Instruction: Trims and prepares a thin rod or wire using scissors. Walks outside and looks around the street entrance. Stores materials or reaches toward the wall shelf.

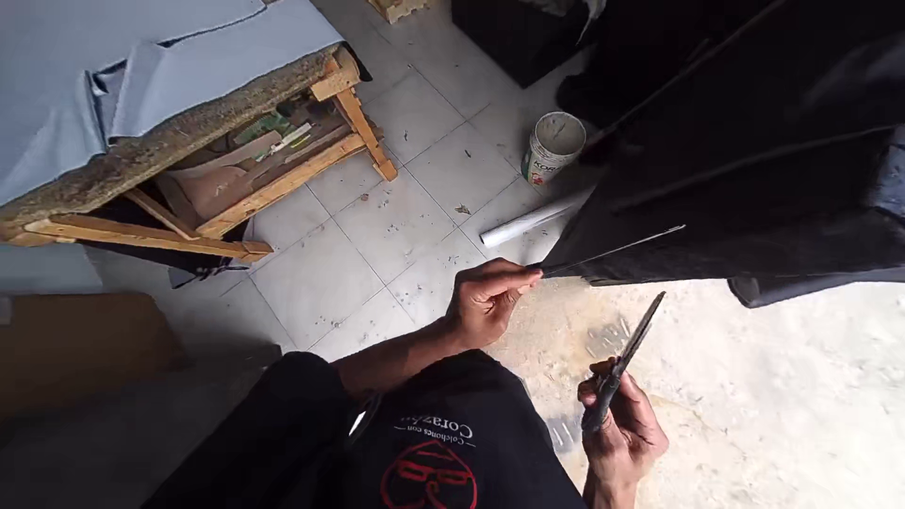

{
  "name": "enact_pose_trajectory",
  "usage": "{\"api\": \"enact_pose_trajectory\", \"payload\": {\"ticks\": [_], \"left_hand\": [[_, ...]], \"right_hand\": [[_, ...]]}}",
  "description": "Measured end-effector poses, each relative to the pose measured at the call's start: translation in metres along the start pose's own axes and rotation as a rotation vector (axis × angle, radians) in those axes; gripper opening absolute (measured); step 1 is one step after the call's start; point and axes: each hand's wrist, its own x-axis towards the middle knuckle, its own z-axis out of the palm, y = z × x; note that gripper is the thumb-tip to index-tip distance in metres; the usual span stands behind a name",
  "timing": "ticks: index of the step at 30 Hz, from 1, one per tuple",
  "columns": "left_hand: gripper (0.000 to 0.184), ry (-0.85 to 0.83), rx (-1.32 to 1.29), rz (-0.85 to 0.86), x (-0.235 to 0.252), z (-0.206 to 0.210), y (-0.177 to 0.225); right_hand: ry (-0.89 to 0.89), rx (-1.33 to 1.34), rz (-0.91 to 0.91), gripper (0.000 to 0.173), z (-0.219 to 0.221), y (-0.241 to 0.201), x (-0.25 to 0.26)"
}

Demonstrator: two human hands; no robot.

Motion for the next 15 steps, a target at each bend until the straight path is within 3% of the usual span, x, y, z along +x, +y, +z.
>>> {"api": "enact_pose_trajectory", "payload": {"ticks": [2,4,6,9,11,15], "left_hand": [[0.016,0.04,0.063,0.01,0.014,-0.034,-0.008],[0.016,-0.071,0.068,0.015,0.012,-0.051,-0.009],[0.016,-0.106,0.062,0.02,0.012,-0.064,-0.012],[0.014,0.201,0.143,0.043,0.042,-0.109,-0.026],[0.014,0.333,0.213,0.042,0.057,-0.135,-0.035],[0.013,0.171,0.215,0.008,0.057,-0.145,-0.06]], "right_hand": [[-0.087,-0.011,-0.003,0.052,0.025,0.014,0.023],[-0.196,-0.047,-0.007,0.064,0.056,0.023,0.046],[-0.23,-0.003,-0.006,0.059,0.087,0.03,0.066],[-0.242,0.107,-0.012,0.044,0.111,0.041,0.097],[-0.31,0.111,0.001,0.046,0.124,0.05,0.121],[-0.501,0.042,0.018,0.06,0.172,0.072,0.175]]}}
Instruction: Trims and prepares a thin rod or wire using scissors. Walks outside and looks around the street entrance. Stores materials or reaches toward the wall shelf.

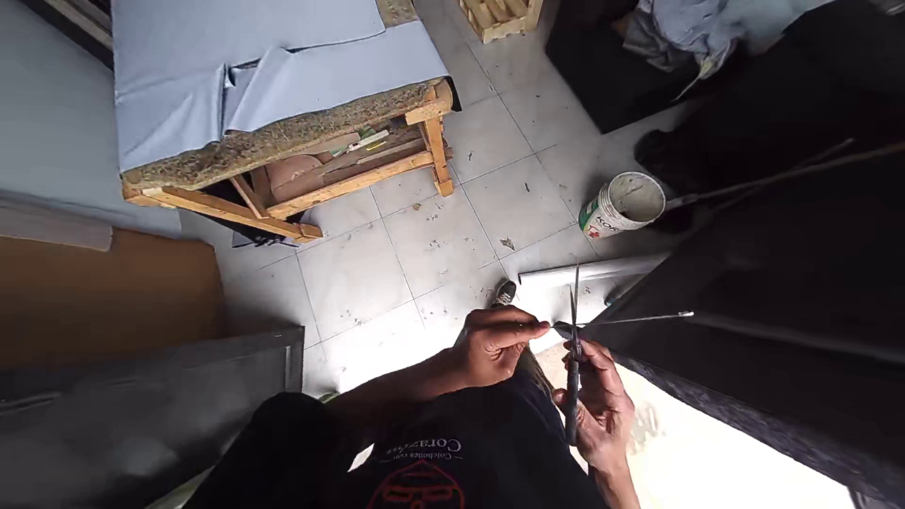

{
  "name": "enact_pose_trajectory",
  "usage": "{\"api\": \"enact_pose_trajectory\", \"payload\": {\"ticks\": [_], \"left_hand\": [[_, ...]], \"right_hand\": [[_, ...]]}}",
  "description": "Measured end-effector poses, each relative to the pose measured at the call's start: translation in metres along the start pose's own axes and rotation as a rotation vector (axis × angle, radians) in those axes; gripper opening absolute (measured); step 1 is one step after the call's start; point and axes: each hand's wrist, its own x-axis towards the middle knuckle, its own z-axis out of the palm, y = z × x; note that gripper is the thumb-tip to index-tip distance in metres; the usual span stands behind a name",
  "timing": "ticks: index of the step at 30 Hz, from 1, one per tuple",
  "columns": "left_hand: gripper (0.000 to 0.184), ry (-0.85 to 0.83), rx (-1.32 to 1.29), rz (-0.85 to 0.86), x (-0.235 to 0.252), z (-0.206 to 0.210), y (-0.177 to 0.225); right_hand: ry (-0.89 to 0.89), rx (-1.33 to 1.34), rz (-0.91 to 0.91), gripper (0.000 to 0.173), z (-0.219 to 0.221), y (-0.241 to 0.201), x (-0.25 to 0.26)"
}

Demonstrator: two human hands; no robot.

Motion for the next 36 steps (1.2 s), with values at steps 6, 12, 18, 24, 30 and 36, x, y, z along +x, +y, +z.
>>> {"api": "enact_pose_trajectory", "payload": {"ticks": [6,12,18,24,30,36], "left_hand": [[0.015,0.388,0.215,-0.052,0.085,-0.064,-0.077],[0.012,0.191,0.207,-0.083,0.176,-0.063,-0.133],[0.013,0.261,0.288,-0.058,0.275,-0.089,-0.179],[0.012,0.401,0.234,-0.087,0.335,-0.071,-0.238],[0.013,0.132,0.15,-0.053,0.397,-0.067,-0.307],[0.011,0.396,0.107,-0.078,0.518,-0.104,-0.4]], "right_hand": [[-0.069,0.16,0.027,0.048,-0.002,0.058,0.115],[-0.219,0.201,-0.007,0.049,0.007,0.096,0.265],[-0.3,0.157,-0.034,0.059,-0.016,0.112,0.374],[-0.173,0.262,0.029,0.043,-0.023,0.133,0.442],[-0.226,0.167,0.048,0.063,-0.024,0.163,0.526],[-0.082,0.208,0.029,0.045,-0.032,0.196,0.638]]}}
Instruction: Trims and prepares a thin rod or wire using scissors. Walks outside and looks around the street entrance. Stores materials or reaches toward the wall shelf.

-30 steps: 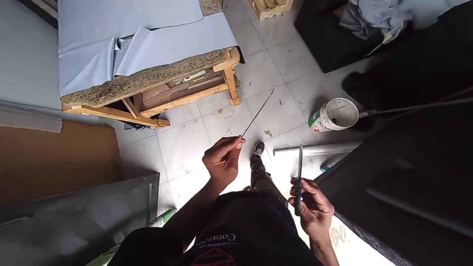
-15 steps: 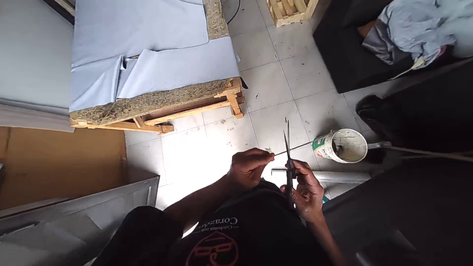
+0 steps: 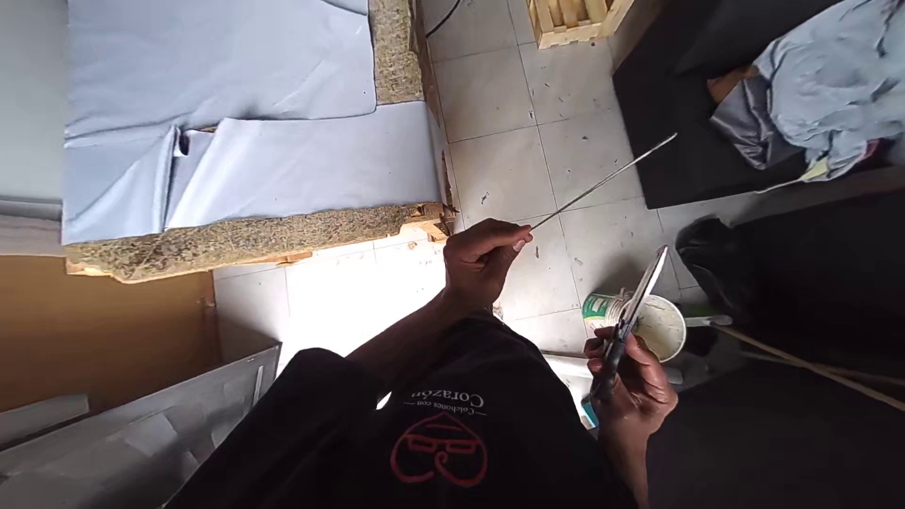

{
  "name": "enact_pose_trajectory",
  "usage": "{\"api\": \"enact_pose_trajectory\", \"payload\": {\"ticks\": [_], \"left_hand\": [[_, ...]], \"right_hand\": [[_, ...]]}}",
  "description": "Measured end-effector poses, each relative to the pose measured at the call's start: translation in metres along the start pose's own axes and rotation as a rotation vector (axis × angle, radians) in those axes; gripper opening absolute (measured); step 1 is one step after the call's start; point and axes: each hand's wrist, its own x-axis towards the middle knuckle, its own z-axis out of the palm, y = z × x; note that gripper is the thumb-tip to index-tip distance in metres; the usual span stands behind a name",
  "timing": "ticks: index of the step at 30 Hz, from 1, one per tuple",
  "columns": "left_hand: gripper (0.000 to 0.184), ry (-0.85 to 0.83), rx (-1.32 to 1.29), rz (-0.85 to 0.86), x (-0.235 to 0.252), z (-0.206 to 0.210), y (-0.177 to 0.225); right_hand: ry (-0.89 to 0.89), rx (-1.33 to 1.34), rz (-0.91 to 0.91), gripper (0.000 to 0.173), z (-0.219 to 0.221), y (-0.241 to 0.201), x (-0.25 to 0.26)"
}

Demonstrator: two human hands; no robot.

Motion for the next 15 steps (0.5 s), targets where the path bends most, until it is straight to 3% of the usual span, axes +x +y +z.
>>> {"api": "enact_pose_trajectory", "payload": {"ticks": [1,3,5,7,9,11,15], "left_hand": [[0.011,-0.013,-0.004,0.006,0.021,0.005,-0.009],[0.012,-0.206,-0.053,0.061,0.052,0.023,-0.022],[0.013,-0.376,-0.119,0.116,0.077,0.043,-0.034],[0.011,-0.332,-0.1,0.117,0.111,0.046,-0.05],[0.013,-0.181,0.009,0.124,0.158,0.034,-0.066],[0.015,-0.115,0.079,0.13,0.192,0.032,-0.077],[0.014,-0.355,0.057,0.095,0.193,0.062,-0.103]], "right_hand": [[-0.019,-0.041,-0.005,0.051,-0.003,0.001,0.021],[-0.078,-0.14,-0.015,0.062,-0.003,0.001,0.066],[-0.084,-0.148,-0.038,0.063,0.002,0.004,0.109],[-0.015,-0.108,-0.074,0.053,-0.001,0.011,0.143],[0.047,-0.073,-0.097,0.043,-0.006,0.014,0.167],[0.051,-0.055,-0.099,0.044,-0.009,0.02,0.191],[-0.063,-0.112,-0.094,0.064,-0.007,0.041,0.248]]}}
